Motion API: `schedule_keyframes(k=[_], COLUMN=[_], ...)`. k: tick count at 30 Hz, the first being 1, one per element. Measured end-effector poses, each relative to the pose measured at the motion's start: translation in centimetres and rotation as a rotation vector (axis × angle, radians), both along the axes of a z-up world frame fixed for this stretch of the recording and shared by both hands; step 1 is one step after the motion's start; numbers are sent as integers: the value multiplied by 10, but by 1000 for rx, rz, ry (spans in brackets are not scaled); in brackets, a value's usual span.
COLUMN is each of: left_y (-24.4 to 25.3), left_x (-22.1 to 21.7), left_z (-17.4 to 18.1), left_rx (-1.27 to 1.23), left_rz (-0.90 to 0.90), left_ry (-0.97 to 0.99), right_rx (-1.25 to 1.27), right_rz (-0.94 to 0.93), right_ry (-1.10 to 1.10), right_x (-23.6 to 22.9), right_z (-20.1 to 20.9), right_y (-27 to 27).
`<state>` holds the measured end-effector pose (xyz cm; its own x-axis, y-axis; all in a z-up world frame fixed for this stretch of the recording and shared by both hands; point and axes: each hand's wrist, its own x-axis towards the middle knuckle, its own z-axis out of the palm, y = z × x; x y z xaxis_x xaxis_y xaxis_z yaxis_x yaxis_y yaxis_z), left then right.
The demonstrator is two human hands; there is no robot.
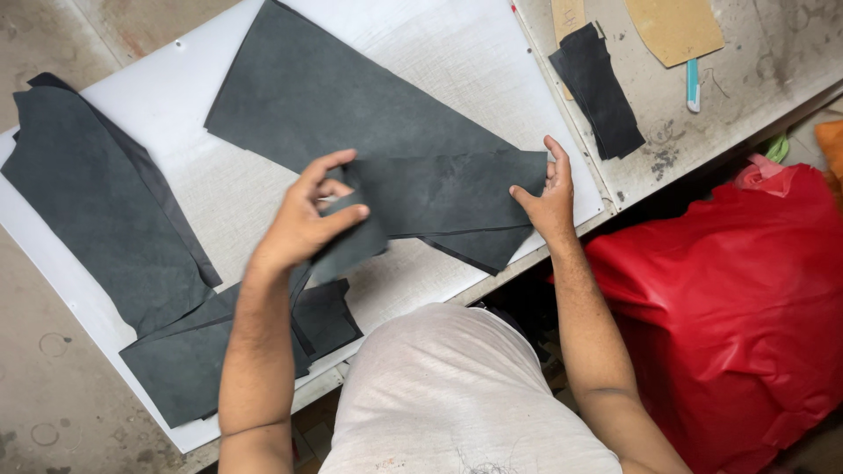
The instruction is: The person sorts and stacks pre-cut red and black material pieces on a worktable. They separate the pieces by color and shape, arranging them into neat piles.
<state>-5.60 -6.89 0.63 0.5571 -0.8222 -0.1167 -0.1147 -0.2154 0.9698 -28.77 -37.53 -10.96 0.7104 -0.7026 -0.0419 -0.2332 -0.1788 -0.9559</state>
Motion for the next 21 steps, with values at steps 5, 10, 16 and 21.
schedule_keyframes(k=[5, 10, 16, 21], left_y=[-44, -49, -37, 0], left_x=[-39, -48, -46, -38], left_z=[-24, -65, -95, -33], left_rx=[157, 641, 13, -263], left_rz=[157, 257, 283, 306], left_ry=[-145, -320, 36, -254], right_rx=[22, -21, 69, 70], right_rz=[-3, -31, -15, 411], right_ry=[-16, 44, -153, -420], right_x=[-3, -5, -1, 7], right_z=[-5, -9, 35, 125], right_y=[-1, 1, 15, 61])
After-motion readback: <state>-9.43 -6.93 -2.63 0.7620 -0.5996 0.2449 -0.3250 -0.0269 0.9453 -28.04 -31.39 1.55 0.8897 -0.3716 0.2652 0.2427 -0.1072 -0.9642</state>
